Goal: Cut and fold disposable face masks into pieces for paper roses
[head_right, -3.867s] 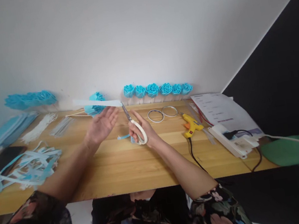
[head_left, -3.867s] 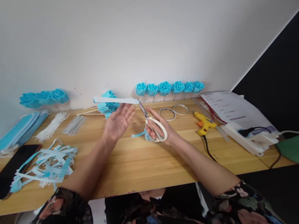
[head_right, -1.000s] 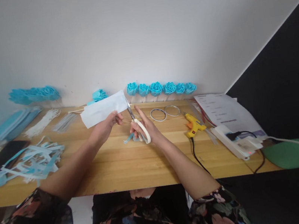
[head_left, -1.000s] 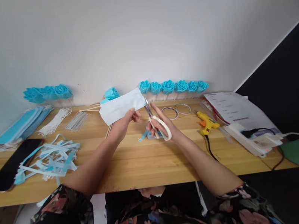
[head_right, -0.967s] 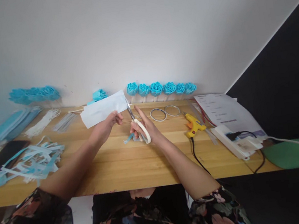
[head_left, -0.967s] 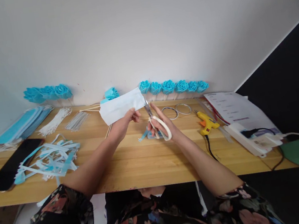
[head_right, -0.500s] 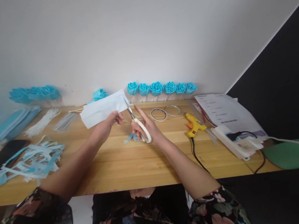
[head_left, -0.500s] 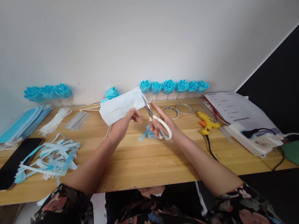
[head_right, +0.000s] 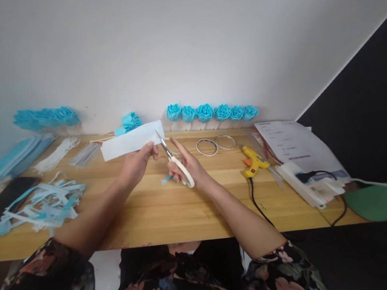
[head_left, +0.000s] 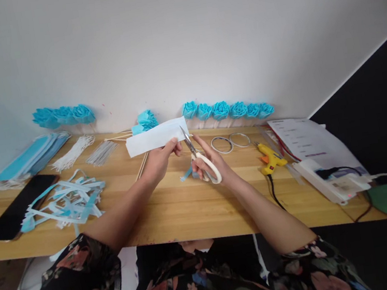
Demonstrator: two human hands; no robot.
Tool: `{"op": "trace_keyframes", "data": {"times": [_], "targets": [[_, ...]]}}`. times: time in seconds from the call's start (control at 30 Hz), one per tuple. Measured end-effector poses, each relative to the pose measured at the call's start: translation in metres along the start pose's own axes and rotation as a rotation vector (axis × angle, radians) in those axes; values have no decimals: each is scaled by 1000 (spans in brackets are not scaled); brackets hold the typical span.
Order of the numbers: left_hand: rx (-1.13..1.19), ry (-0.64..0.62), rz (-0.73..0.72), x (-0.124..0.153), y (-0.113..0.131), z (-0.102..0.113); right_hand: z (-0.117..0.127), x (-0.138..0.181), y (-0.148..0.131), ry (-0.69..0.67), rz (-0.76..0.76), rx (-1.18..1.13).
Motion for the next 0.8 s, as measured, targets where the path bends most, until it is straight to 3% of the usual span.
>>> {"op": "trace_keyframes", "data": {"times": [0.23, 0.8], "targets": [[-196, 21, 98, 9, 11, -9, 1, -2, 5, -7, 56, 8], [-199, -13, 60, 8, 8, -9, 0, -1, 1, 14, 71, 13]]}}
Point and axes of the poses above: each hand's wrist, its own x-axis away from the middle knuckle, its own z-axis out of the back of the hand, y = z × x, the point moved 4 cm from there along -x, towards the middle knuckle, and after that the axes turned 11 degrees about -y, right-handed, at the moved point
